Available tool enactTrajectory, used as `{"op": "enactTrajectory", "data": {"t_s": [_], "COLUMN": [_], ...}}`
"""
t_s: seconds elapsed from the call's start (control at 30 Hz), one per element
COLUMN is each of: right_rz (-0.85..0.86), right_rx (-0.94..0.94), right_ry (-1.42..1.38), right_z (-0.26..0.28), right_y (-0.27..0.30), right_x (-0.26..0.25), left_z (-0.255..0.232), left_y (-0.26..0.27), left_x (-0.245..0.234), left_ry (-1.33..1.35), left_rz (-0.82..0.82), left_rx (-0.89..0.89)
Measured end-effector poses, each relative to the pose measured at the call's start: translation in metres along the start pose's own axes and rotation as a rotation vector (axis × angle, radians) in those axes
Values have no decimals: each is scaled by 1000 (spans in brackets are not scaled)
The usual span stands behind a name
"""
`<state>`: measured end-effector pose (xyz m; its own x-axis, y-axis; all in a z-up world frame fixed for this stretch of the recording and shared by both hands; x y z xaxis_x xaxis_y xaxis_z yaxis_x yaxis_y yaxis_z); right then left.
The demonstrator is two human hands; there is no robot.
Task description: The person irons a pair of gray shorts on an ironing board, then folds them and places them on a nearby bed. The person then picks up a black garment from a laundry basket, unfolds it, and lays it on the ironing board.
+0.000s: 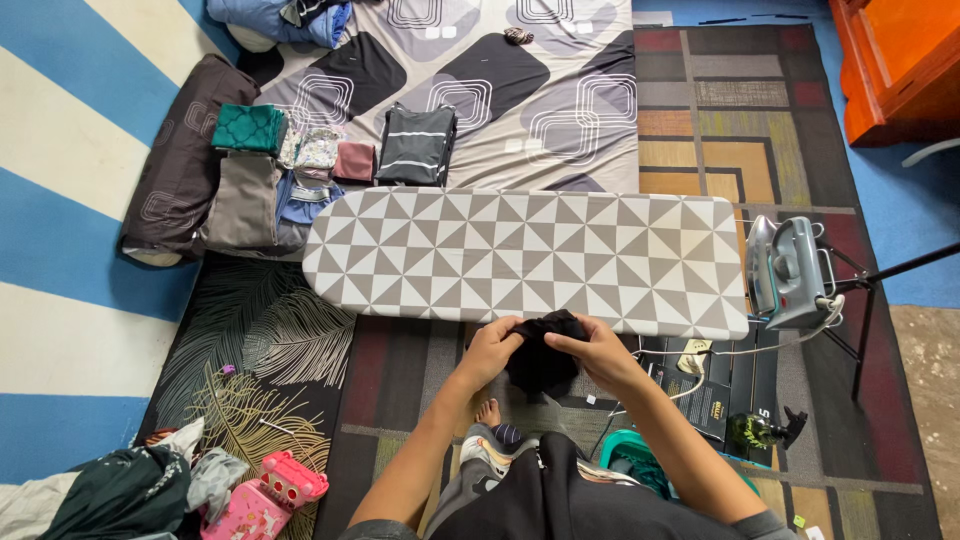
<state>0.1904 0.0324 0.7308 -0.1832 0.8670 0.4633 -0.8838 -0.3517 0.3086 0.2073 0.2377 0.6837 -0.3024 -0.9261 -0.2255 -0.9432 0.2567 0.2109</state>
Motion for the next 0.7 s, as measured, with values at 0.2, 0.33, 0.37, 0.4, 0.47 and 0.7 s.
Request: {"op": "enactTrajectory", "data": {"t_s": [0.2,0.33,0.37,0.4,0.47,0.7], "right_rz": [17,5,-2,-8,-4,-106], "right_rx": [9,52,29,6,-65,63], "right_ry": [-109,75,281,487,808,103], "right_z": [-9,-1,2,4,0,-21], "right_y": [-1,4,3,1,-2,-13], "right_x": [-41,-66,-69,-71,-67,-56], "left_z": [17,3,-5,-14,-36,-73], "left_y": [-21,-23,-22,-21,-16,-11], "left_x": [-10,-20,-19,-15,0,-1], "left_ry": [658,823,855,873,907,96], "left_rz": [45,200,246,278,343,283], "left_rx": [-178,-329,-366,-356,-338,-84]}}
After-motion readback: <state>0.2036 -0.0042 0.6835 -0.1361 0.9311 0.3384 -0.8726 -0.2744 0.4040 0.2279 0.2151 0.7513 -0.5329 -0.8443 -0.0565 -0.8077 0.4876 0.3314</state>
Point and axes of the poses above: each hand's wrist, its own y-axis away from the middle knuckle, its own x-axis out of the palm, z = x × y, the point moved 3 cm from there along -y, towards the middle knuckle, and after that the axes turned 2 degrees about -x, right-handed, at the moved point
